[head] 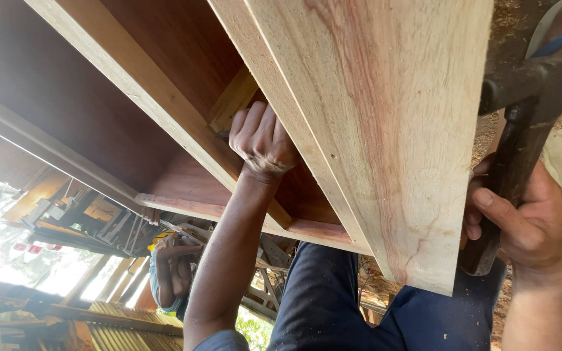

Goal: The person hammers nails into the joints of an unfinished wooden cabinet frame, holding a claw hammer in one hand while steadying the wood with the other. They use a metal punch to set nails, briefly walk across the workshop to pick up a screwdriver, and return to drive or adjust fasteners in the frame.

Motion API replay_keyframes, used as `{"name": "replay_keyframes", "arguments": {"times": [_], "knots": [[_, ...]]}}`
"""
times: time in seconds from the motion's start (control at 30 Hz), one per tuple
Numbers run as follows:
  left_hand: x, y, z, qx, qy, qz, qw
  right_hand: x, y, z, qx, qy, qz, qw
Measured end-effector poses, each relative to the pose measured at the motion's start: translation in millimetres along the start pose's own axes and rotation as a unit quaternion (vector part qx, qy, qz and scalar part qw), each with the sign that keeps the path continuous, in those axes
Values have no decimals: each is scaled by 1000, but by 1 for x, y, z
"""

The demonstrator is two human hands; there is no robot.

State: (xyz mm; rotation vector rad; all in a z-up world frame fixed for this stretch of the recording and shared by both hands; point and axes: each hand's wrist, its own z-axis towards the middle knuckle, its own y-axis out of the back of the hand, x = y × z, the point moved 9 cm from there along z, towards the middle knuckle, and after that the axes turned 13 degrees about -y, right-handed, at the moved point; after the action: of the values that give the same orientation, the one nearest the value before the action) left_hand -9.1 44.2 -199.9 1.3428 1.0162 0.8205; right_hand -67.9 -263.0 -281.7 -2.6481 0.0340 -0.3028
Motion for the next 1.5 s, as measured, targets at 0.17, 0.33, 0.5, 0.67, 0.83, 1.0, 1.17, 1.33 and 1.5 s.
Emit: {"name": "replay_keyframes", "arguments": {"times": [0.17,0.33,0.5,0.67,0.83,1.0,1.17,1.33,1.5], "knots": [[1,6,3,-21,3,4,1000,-4,2,-7,11,37,2,999],[2,6,-1,-26,6,-2,1000,-8,9,-10,9,34,68,997],[3,5,2,-20,23,-1,1000,3,5,-14,14,61,76,995],[3,10,6,-22,33,-9,999,7,5,-11,18,76,113,990],[2,6,8,-24,33,-19,999,8,2,0,-15,54,-52,997],[1,5,7,-21,32,-30,999,-6,14,-10,12,-7,-33,999],[3,2,4,-21,34,-29,999,22,19,-30,-30,49,75,996],[-1,-4,13,-12,28,-25,999,7,6,-19,3,14,-37,999],[1,5,10,-26,36,-20,999,6,28,-39,-77,17,9,997]]}}
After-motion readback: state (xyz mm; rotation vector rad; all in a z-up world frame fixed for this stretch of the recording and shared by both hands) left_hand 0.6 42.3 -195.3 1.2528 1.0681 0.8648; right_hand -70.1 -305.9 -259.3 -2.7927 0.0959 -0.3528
